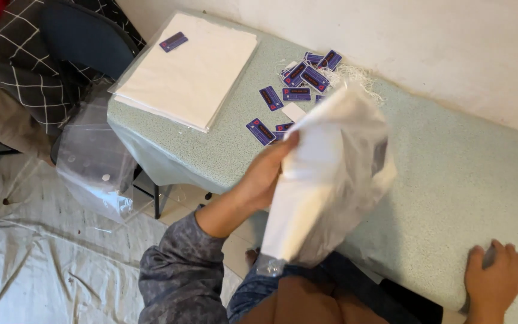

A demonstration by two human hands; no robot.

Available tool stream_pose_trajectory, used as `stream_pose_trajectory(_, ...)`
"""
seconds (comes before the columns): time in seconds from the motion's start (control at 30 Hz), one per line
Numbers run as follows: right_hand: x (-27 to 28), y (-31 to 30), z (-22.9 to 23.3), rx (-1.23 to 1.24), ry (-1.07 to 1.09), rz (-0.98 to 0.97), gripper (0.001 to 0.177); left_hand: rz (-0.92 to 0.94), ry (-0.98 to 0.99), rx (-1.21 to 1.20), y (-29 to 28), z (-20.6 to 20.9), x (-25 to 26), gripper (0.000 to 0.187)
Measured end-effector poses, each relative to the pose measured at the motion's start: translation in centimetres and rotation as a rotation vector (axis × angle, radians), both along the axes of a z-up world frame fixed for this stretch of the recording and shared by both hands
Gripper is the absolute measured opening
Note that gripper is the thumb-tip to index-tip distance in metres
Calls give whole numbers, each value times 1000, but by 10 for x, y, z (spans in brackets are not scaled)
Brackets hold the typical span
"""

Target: Folding a white t-shirt and attaching brand tags on a work table

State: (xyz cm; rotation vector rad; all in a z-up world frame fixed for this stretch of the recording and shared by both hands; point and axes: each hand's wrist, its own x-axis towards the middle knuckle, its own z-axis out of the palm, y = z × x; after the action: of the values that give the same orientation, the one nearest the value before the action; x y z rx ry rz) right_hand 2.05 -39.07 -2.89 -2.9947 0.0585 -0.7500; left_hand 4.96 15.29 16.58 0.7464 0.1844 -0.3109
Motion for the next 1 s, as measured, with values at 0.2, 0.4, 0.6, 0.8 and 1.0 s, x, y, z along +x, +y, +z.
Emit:
stream_pose_trajectory(0.2, 8, -17, -22, -131, 23, -133, 52, 877, -159, 124, 143, 35, 84, 76)
stream_pose_trajectory(0.4, 7, -3, -7, -86, 69, -160, 46, 944, -34, -98, 258, -57, 116, 56)
stream_pose_trajectory(0.6, 3, 8, 1, -59, 80, -166, 45, 793, 314, 274, 331, -125, 122, 43)
stream_pose_trajectory(0.8, 2, 23, 18, 133, 111, -122, 50, 824, 544, 506, 351, -95, 135, 50)
stream_pose_trajectory(1.0, 4, 25, 11, 345, 92, -139, 57, 1020, 456, 440, 361, -133, 157, 46)
